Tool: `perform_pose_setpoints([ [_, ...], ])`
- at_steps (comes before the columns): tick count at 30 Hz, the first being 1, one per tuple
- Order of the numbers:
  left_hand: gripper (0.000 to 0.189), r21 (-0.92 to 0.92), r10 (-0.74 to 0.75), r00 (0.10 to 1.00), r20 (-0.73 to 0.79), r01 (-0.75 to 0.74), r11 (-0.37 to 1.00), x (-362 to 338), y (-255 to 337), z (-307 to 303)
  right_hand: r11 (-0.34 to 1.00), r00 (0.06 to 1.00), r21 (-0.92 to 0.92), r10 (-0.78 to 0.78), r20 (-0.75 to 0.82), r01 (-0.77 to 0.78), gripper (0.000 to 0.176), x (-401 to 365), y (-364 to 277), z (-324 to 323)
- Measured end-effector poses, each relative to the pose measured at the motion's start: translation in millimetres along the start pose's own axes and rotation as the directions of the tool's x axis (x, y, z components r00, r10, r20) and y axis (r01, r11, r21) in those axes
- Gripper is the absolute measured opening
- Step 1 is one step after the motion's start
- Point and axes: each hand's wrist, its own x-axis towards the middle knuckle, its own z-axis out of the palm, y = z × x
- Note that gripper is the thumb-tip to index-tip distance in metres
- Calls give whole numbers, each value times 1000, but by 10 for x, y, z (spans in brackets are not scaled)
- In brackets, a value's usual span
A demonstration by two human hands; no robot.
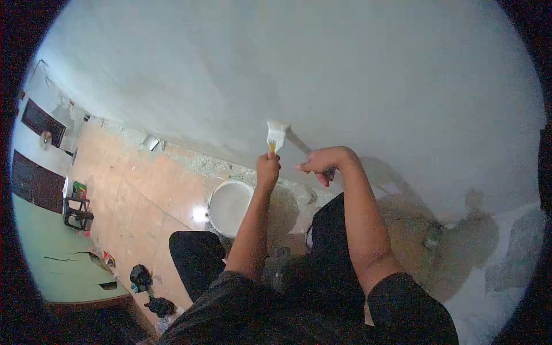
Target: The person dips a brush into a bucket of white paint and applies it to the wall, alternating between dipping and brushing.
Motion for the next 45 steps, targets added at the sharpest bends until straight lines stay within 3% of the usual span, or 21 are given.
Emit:
perform_pose_setpoints([
  [2,41,129,-9,1000,0,9,992,42,-393,-33,1000,1000,15,19,-16,-19,64,6,-16,-4],
  [4,44,504,-8,1000,19,-3,864,88,-773,-90,1000,1000,3,4,-16,-4,63,61,-7,1],
  [6,38,568,12,998,58,-43,822,150,-985,-137,1000,1000,-11,-10,-21,10,63,81,-7,-20],
  [8,26,818,394,868,302,-448,361,209,-1072,-243,1000,1000,-20,-2,-18,1,61,87,-23,-4],
  [9,26,818,392,869,302,-448,361,180,-954,-294,1000,1000,-19,-2,-16,1,61,76,-20,-7],
  [11,39,750,79,956,283,-272,603,67,-504,-411,1000,1000,22,-20,14,20,61,38,-29,-17],
  [12,36,556,-62,971,230,-79,827,-4,-185,-461,1000,1000,20,-21,13,21,61,38,-25,-21],
  [13,36,555,-60,972,228,-79,828,-39,115,-504,1000,1000,9,-11,-4,11,63,45,-30,-15],
  [15,37,423,-296,955,11,264,867,-77,664,-579,1000,1000,-6,0,-22,0,64,63,-40,-4],
  [21,39,391,-181,982,-54,187,901,-170,1674,-968,1000,1000,15,9,6,-9,67,69,-81,-3],
  [22,38,201,-160,987,-30,163,966,-212,1752,-1053,1000,1000,-9,23,-4,-23,67,71,-101,0],
  [25,31,-148,-58,998,-6,56,987,-237,1787,-1223,999,999,-19,29,-44,-29,66,48,-110,17],
  [28,31,-238,54,996,-71,-70,969,-123,1590,-1150,999,998,-29,22,-60,-24,70,13,-141,22],
  [30,38,206,27,995,-98,-7,979,110,1257,-1018,998,999,-52,18,-47,-21,71,28,-143,0],
  [32,41,164,45,997,-66,-34,986,465,507,-824,999,999,-24,35,18,-35,64,89,-98,-5],
  [35,37,-282,-202,978,45,206,937,355,19,-590,999,998,-12,50,22,-50,63,136,-58,7],
  [38,35,-12,-211,978,-2,211,977,364,-580,-551,998,998,14,66,16,-66,63,124,-91,7],
  [39,36,302,-26,1000,-12,29,953,458,-887,-564,998,998,10,65,17,-65,63,141,-97,-1],
  [41,38,584,151,988,32,-141,799,480,-987,-615,999,998,10,47,46,-47,62,202,-81,-6],
  [43,45,773,-46,999,4,26,634,363,-679,-684,999,998,-3,47,35,-47,62,208,-108,7],
  [45,49,716,-94,995,27,46,696,256,-266,-757,999,999,-11,49,22,-49,62,180,-138,1],
])
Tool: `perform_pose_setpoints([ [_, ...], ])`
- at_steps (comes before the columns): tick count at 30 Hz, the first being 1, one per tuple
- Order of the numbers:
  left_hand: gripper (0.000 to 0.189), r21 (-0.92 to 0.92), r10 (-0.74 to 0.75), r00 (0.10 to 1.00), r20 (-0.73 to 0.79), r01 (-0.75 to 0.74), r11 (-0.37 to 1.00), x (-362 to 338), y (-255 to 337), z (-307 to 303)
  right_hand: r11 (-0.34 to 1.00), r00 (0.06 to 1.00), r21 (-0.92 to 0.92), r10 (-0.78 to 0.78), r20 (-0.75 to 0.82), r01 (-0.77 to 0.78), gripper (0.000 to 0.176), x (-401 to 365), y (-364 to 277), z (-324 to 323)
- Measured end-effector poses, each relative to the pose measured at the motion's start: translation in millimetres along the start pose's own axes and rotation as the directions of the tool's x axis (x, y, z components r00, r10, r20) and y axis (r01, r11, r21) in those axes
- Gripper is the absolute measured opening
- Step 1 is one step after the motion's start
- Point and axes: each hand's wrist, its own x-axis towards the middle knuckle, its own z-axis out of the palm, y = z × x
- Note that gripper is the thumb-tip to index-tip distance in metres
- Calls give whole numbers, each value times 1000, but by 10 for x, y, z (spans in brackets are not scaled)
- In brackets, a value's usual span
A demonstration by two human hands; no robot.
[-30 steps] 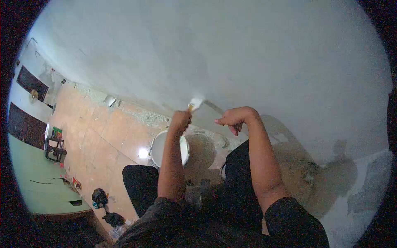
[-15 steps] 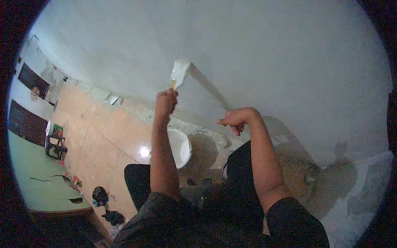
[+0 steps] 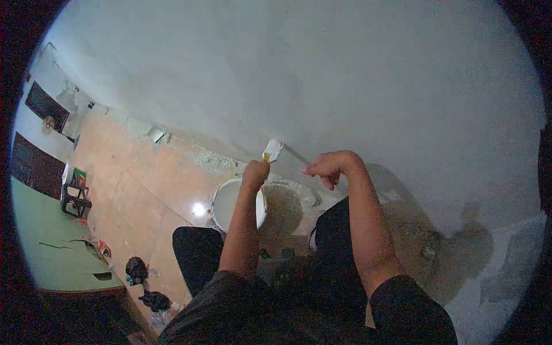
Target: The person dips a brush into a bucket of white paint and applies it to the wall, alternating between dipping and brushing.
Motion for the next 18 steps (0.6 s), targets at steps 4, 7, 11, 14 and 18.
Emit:
perform_pose_setpoints([
  [4,47,-279,-104,991,88,125,952,-308,715,-764,1000,1000,-16,-18,-4,18,64,-45,-36,4],
  [7,43,-285,-107,994,38,113,952,-567,1156,-1310,1000,1000,-23,-5,-12,4,66,-94,-71,13],
  [11,41,-459,-46,999,22,51,887,-666,1316,-1755,998,999,-63,15,-33,-17,67,-103,-107,10],
  [14,39,-638,5,999,41,23,769,-849,1439,-1967,997,997,-74,1,-76,-7,63,-98,-92,51],
  [18,39,-889,211,973,-97,-180,420,-993,1575,-1920,992,997,-128,-16,-70,7,67,49,6,7],
])
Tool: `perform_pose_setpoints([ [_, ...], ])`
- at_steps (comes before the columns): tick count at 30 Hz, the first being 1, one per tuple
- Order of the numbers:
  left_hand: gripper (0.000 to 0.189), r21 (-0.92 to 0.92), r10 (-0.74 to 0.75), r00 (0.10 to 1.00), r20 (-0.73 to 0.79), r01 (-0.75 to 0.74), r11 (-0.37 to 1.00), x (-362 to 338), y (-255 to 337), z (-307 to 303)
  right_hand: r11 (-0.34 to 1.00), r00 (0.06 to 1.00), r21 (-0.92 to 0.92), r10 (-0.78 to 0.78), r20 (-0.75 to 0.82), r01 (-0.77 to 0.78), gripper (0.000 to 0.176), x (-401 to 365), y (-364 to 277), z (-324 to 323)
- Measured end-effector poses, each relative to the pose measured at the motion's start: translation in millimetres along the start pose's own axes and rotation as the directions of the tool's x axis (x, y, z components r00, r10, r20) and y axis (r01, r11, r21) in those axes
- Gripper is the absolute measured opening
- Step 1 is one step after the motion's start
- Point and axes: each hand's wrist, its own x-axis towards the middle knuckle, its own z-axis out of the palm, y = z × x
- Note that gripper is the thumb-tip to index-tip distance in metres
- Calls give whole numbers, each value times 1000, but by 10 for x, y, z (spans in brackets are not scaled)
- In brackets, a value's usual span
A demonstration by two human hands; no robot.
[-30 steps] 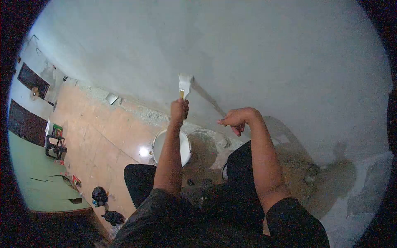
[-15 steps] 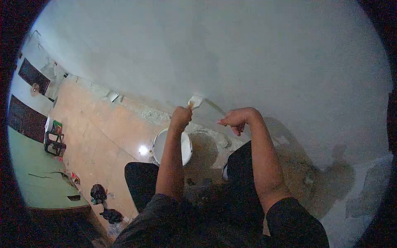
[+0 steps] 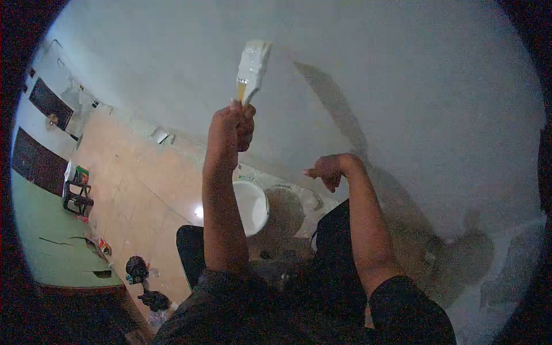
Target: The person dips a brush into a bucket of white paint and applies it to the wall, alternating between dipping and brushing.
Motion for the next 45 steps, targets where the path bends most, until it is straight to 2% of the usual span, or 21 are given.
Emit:
perform_pose_setpoints([
  [2,40,306,-82,991,-103,110,946,100,-188,102,997,998,25,-66,-22,67,68,-64,21,22],
  [4,40,319,-139,981,-137,177,931,254,-566,164,989,990,49,-135,-38,137,68,-129,-20,54],
  [6,40,239,-166,976,-138,196,951,357,-1030,115,998,999,68,-2,-44,5,71,-228,-135,54],
  [9,43,315,-138,982,-129,173,933,285,-1494,44,999,999,27,-41,-16,41,71,-206,-67,57],
  [11,47,531,-323,927,-192,375,760,194,-1755,-49,998,1000,52,-25,14,24,64,-195,-49,53],
  [13,44,886,-102,990,101,-43,461,290,-2671,-531,997,999,76,-16,48,12,66,-136,-19,77],
  [14,39,952,-252,966,-61,131,275,69,-2305,-317,993,1000,116,-12,23,9,63,-107,-2,98],
  [16,36,970,-329,933,148,-72,232,-1,-2557,-596,988,1000,155,-7,-7,8,69,-125,-16,129],
  [17,36,965,-354,910,215,-142,222,-44,-2610,-720,994,1000,111,-18,16,17,66,-130,-33,140],
  [20,28,882,-393,865,313,-110,459,-170,-2354,-910,1000,999,23,1,46,-2,66,-160,-165,242],
  [21,23,685,-432,846,313,115,720,-157,-2326,-1047,999,998,-25,27,57,-25,67,-163,-225,286],
  [22,21,542,-449,835,319,228,809,-165,-2312,-1112,999,998,-25,28,60,-27,67,-130,-262,343],
  [24,20,143,-492,807,327,473,869,-203,-2243,-1195,1000,995,-30,11,102,-8,69,-62,-372,448],
  [25,21,-105,-513,789,338,573,812,-247,-2131,-1176,994,989,-98,-36,141,50,68,-45,-461,465],
  [29,30,-91,-564,811,156,580,809,-547,-1699,-1018,985,987,-102,-131,90,140,69,127,-862,654],
  [31,31,-46,-519,844,135,529,847,-601,-1798,-1131,957,956,14,-290,-45,291,66,305,-1025,765],
  [34,34,2,-439,892,109,441,897,-646,-1920,-1246,910,928,198,-339,-155,365,60,308,-1267,848],
  [35,35,-27,-409,908,92,413,910,-651,-1951,-1262,818,857,278,-432,-283,504,50,264,-1341,896],
  [39,33,-120,-381,920,89,390,913,-651,-1946,-1380,769,859,409,-350,-375,491,29,452,-1553,1028],
  [41,34,-85,-397,907,141,410,908,-621,-1922,-1470,754,860,440,-329,-389,488,29,577,-1621,1099],
  [45,42,-115,-398,915,69,403,908,-642,-1734,-1482,705,858,506,-313,-407,497,23,769,-1652,1081],
])
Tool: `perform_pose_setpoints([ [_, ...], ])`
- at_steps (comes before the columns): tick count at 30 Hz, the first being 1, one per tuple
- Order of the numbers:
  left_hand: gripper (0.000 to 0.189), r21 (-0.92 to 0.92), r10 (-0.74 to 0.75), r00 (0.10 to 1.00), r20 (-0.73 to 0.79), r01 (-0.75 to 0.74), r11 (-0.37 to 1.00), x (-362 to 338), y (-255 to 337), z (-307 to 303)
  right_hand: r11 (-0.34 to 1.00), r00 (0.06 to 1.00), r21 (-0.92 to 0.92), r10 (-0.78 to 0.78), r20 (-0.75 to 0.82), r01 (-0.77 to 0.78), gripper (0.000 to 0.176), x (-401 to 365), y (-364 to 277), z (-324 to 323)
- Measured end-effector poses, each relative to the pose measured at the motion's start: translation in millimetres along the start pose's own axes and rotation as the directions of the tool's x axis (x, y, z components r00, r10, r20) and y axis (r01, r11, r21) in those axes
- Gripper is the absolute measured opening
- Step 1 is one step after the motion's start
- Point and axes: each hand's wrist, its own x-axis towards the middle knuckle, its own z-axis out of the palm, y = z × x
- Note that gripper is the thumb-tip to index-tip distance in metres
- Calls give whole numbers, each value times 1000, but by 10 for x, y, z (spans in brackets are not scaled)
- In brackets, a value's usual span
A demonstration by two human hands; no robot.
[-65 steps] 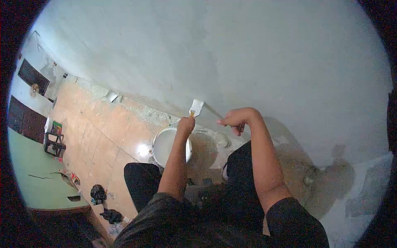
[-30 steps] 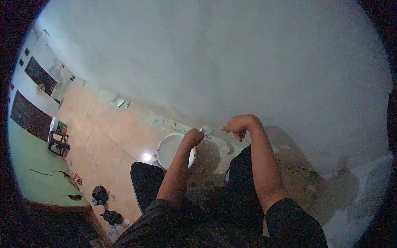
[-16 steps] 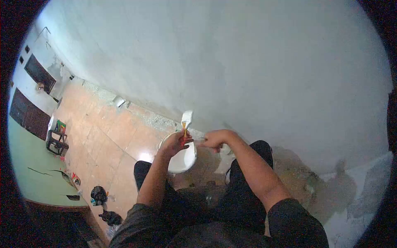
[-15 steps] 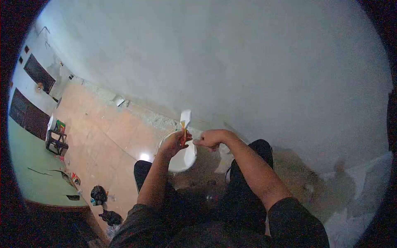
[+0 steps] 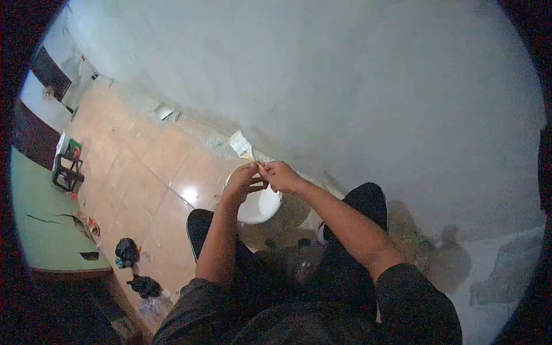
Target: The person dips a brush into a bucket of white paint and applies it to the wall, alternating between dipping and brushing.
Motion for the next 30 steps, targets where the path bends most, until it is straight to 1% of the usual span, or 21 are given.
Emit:
perform_pose_setpoints([
  [1,41,27,-90,996,23,90,996,-52,81,-108,1000,1000,-9,11,20,-11,21,42,-4,38],
  [2,40,96,-143,989,23,140,985,-113,134,-191,999,994,12,47,95,-48,20,71,10,63],
  [3,40,163,-196,980,19,190,968,-169,174,-274,998,993,11,55,104,-57,20,89,57,115],
  [4,40,153,-200,980,14,196,969,-149,155,-418,997,993,41,64,101,-68,21,112,111,160],
  [5,41,448,-246,964,104,176,877,-101,119,-591,994,993,71,71,97,-78,23,138,161,189],
  [7,41,683,-298,933,199,86,725,-146,78,-804,993,991,78,81,106,-90,24,126,128,181],
  [8,41,773,-323,914,246,16,634,-168,55,-911,991,988,19,133,73,-135,23,128,114,156],
  [10,41,798,-354,916,189,67,599,-256,136,-900,981,980,-43,192,49,-190,22,182,253,106],
  [11,42,769,-395,919,-4,255,586,-318,218,-872,971,978,-127,208,18,-205,20,252,399,68],
  [12,43,703,-435,880,-191,432,565,-349,299,-861,953,975,-211,221,-16,-219,18,302,501,20],
  [13,46,827,-285,958,11,152,542,-275,242,-1025,950,973,-215,230,-6,-226,18,288,483,-21],
  [14,46,776,-332,937,-107,287,561,-221,147,-1166,911,958,-311,286,2,-271,17,276,455,-53],
  [15,46,707,-383,898,-219,416,571,-330,285,-1090,861,941,-406,339,5,-308,17,264,434,-56],
  [19,46,709,-345,906,-245,410,574,-443,347,-1152,813,921,-494,386,61,-308,16,326,574,42],
  [21,49,723,-371,907,-197,391,570,-420,364,-1174,761,918,-554,397,-13,-337,17,452,712,122],
  [22,49,748,-365,917,-164,356,560,-390,334,-1204,758,915,-559,404,-5,-337,17,530,871,165],
  [25,49,774,-323,934,-153,317,548,-364,319,-1256,773,969,-591,239,-64,-230,22,743,1303,367],
  [26,47,778,-308,937,-165,316,543,-375,346,-1247,677,967,-691,186,-172,-253,22,781,1393,497],
  [27,47,773,-311,936,-167,320,548,-430,323,-1235,673,968,-695,190,-166,-251,22,755,1471,612],
  [29,43,808,-196,964,-180,259,529,-449,315,-1199,714,959,-656,80,-271,-245,22,793,1608,738],
  [30,41,813,-158,967,-201,255,524,-495,357,-1140,674,949,-671,166,-270,-309,24,827,1580,800],
])
